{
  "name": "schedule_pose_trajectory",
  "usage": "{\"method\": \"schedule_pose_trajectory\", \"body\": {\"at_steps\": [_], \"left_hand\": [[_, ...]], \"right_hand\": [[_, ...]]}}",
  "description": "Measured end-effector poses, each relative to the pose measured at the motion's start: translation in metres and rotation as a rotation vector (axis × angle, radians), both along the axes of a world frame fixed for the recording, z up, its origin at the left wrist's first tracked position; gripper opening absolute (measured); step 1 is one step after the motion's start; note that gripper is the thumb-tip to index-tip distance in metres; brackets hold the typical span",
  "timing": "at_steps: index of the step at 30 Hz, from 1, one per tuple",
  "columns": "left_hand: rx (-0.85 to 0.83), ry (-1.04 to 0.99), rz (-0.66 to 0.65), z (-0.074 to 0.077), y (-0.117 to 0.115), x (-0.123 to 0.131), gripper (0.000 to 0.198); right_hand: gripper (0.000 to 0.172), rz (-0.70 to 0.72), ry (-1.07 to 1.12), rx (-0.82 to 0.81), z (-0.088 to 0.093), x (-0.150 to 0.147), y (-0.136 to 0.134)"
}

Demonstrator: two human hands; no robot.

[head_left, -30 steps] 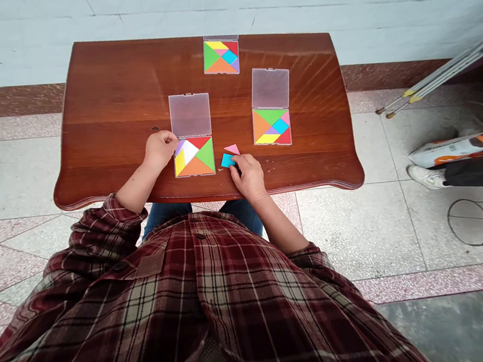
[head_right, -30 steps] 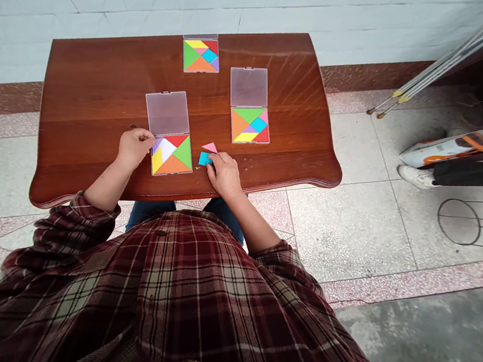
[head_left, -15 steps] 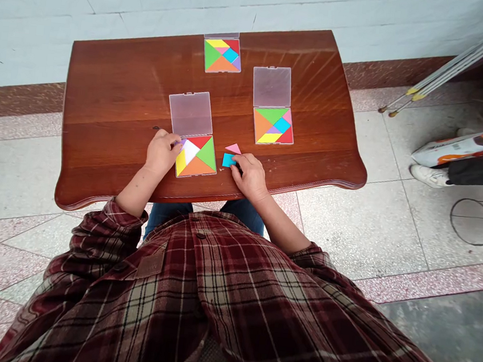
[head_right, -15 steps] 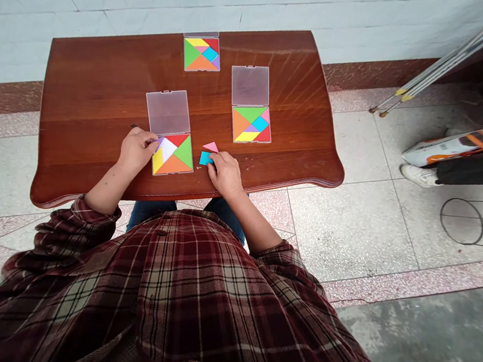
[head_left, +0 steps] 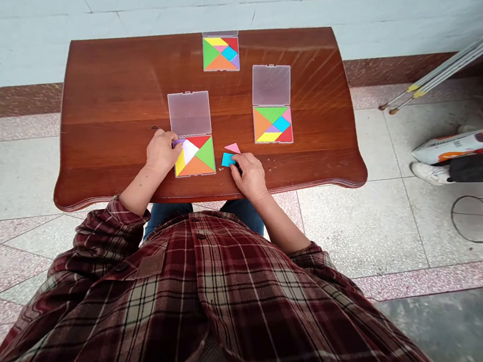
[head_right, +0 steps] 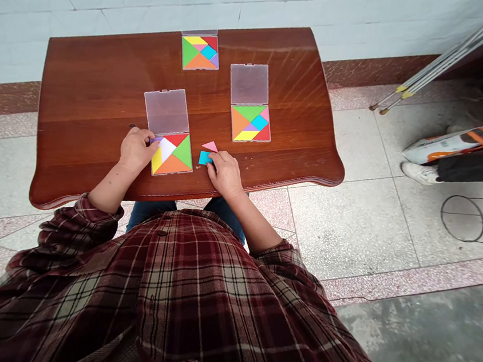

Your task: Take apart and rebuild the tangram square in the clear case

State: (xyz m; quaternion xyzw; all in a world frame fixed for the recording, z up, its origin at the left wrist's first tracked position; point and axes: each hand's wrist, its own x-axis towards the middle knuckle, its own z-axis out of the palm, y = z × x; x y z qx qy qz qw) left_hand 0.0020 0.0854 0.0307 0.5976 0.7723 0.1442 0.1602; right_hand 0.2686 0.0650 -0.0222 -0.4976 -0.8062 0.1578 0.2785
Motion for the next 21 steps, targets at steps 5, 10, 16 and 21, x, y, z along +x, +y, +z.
{"method": "schedule_pose_trajectory", "body": {"at_steps": [5, 10, 16, 21], "left_hand": [[0.045, 0.017, 0.020, -0.006, 0.000, 0.000, 0.006], [0.114, -0.053, 0.002, -0.009, -0.001, -0.008, 0.003], [0.148, -0.160, -0.133, -0.007, -0.007, -0.018, 0.014], [0.098, -0.148, -0.364, -0.011, -0.009, -0.020, 0.024]], "right_hand": [[0.025, 0.009, -0.004, -0.008, -0.001, 0.000, 0.001], [0.026, 0.010, -0.009, -0.015, 0.001, 0.000, 0.001], [0.026, 0.000, -0.012, 0.006, 0.002, 0.000, 0.000], [0.026, -0.005, -0.009, -0.009, 0.002, 0.001, 0.000]]}}
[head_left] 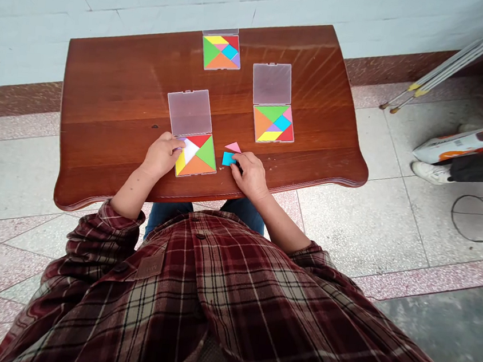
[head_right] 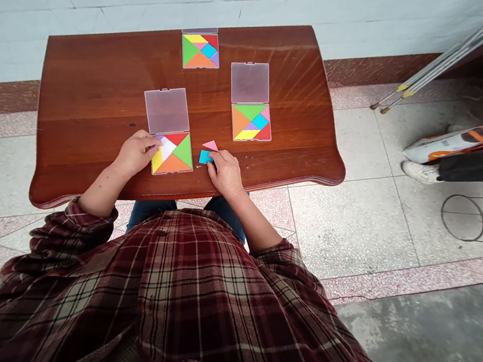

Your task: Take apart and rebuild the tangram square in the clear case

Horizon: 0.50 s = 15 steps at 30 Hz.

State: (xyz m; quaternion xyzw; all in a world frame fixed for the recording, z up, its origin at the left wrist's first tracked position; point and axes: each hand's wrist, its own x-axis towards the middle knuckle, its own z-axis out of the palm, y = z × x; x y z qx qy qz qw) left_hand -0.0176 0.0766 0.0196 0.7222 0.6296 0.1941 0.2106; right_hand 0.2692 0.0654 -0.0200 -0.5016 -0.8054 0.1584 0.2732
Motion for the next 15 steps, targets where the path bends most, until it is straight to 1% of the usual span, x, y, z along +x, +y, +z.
{"method": "schedule_pose_trajectory", "body": {"at_steps": [5, 10, 15], "left_hand": [[-0.014, 0.036, -0.055, -0.0043, -0.0001, -0.0030, 0.030], [-0.058, 0.027, -0.053, -0.0010, -0.0012, -0.0040, 0.028], [-0.059, -0.008, -0.028, -0.0009, -0.0013, -0.0029, 0.028]], "right_hand": [[0.026, 0.003, 0.004, -0.022, -0.0003, 0.0005, 0.0002], [0.027, 0.010, 0.012, -0.028, 0.0000, 0.0005, -0.0001], [0.027, -0.001, 0.002, -0.041, 0.0016, 0.0001, -0.0004]]}}
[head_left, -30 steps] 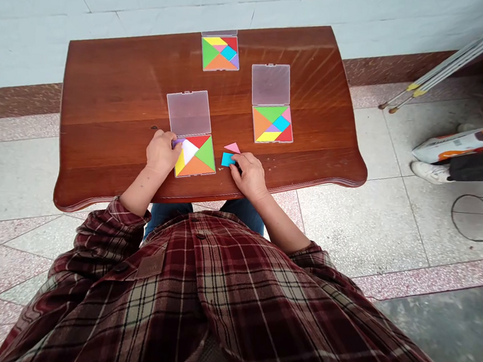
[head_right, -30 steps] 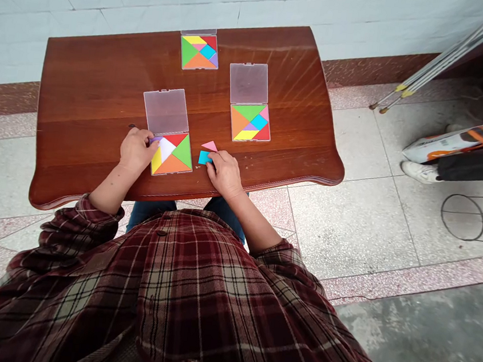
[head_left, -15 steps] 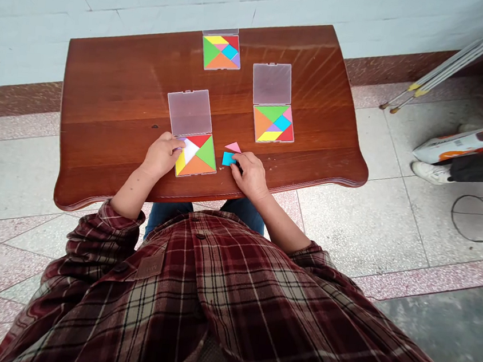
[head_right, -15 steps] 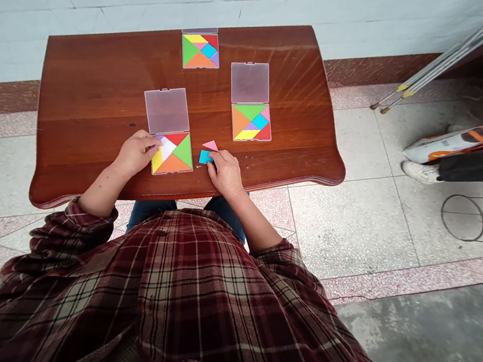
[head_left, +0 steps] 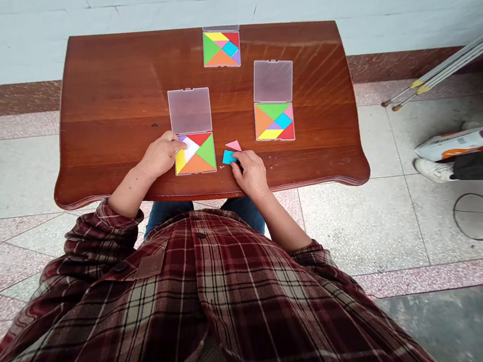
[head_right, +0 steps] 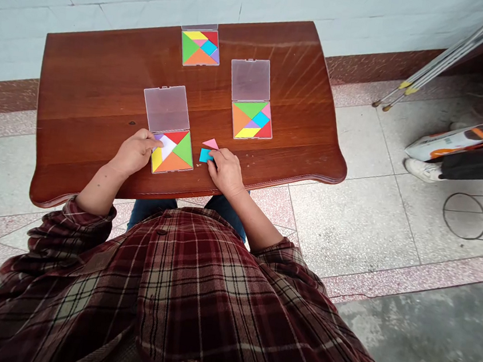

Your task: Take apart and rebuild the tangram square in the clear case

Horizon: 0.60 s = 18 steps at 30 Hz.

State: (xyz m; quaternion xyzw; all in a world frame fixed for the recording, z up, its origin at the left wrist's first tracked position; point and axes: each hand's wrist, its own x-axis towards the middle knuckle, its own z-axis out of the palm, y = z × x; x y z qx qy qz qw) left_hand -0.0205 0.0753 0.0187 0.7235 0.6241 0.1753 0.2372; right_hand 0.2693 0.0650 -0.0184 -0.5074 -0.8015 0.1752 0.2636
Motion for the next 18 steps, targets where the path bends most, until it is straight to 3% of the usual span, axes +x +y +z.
{"method": "schedule_pose_trajectory", "body": {"at_steps": [9, 18], "left_hand": [[-0.055, 0.045, 0.000, 0.0093, -0.0019, 0.0025, 0.030], [-0.055, 0.036, -0.008, 0.0052, 0.0002, 0.0012, 0.029]], "right_hand": [[0.027, -0.006, -0.014, -0.012, 0.0017, -0.0001, 0.0002], [0.027, 0.000, -0.031, -0.003, -0.0004, -0.0001, 0.0014]]}}
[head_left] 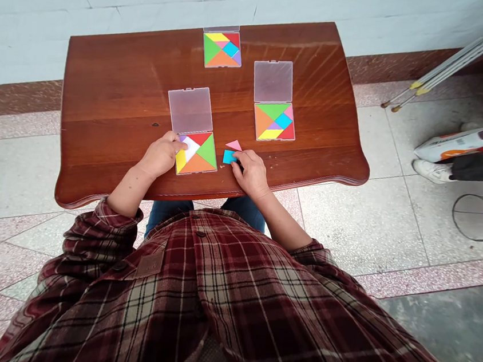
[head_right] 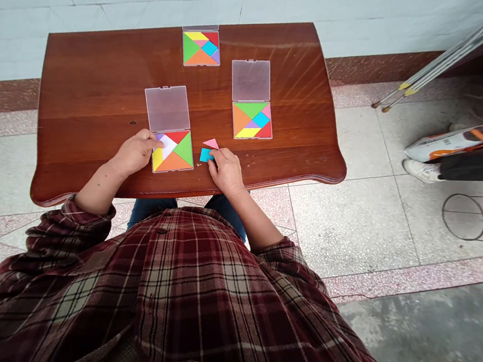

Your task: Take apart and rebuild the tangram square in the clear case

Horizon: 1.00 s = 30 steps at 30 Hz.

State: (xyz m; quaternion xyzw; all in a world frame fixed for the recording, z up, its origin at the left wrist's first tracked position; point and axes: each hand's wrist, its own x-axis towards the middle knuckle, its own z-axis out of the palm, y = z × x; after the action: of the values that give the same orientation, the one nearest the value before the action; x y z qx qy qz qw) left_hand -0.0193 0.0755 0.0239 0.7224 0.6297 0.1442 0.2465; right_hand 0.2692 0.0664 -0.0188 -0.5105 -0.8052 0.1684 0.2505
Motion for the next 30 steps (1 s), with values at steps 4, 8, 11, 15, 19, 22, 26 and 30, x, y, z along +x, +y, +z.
{"method": "schedule_pose_trajectory", "body": {"at_steps": [4, 8, 11, 15, 19, 22, 26, 30], "left_hand": [[0.016, 0.019, -0.020, -0.002, 0.000, -0.001, 0.035], [0.005, 0.031, -0.019, 0.002, 0.000, 0.001, 0.031], [0.012, 0.012, -0.010, 0.006, -0.002, 0.004, 0.029], [0.012, -0.009, 0.021, 0.007, -0.003, 0.005, 0.025], [0.011, -0.012, 0.016, 0.006, -0.003, 0.005, 0.025], [0.012, -0.009, 0.012, 0.004, -0.003, 0.005, 0.024], [0.016, -0.021, 0.020, 0.002, -0.002, 0.006, 0.024], [0.009, -0.067, 0.050, 0.002, -0.003, 0.006, 0.025]], "right_hand": [[0.026, -0.003, 0.009, 0.005, 0.000, 0.000, 0.001], [0.027, -0.008, 0.011, -0.005, 0.001, 0.000, 0.000], [0.031, -0.020, 0.007, -0.021, 0.003, -0.001, -0.001], [0.038, -0.022, -0.041, -0.031, 0.005, -0.003, -0.001], [0.042, -0.022, -0.129, -0.061, 0.011, -0.005, 0.002], [0.045, -0.002, -0.186, -0.085, 0.015, -0.006, 0.006], [0.044, 0.024, -0.220, -0.130, 0.020, -0.006, 0.011], [0.041, 0.032, -0.204, -0.170, 0.025, -0.005, 0.012]]}}
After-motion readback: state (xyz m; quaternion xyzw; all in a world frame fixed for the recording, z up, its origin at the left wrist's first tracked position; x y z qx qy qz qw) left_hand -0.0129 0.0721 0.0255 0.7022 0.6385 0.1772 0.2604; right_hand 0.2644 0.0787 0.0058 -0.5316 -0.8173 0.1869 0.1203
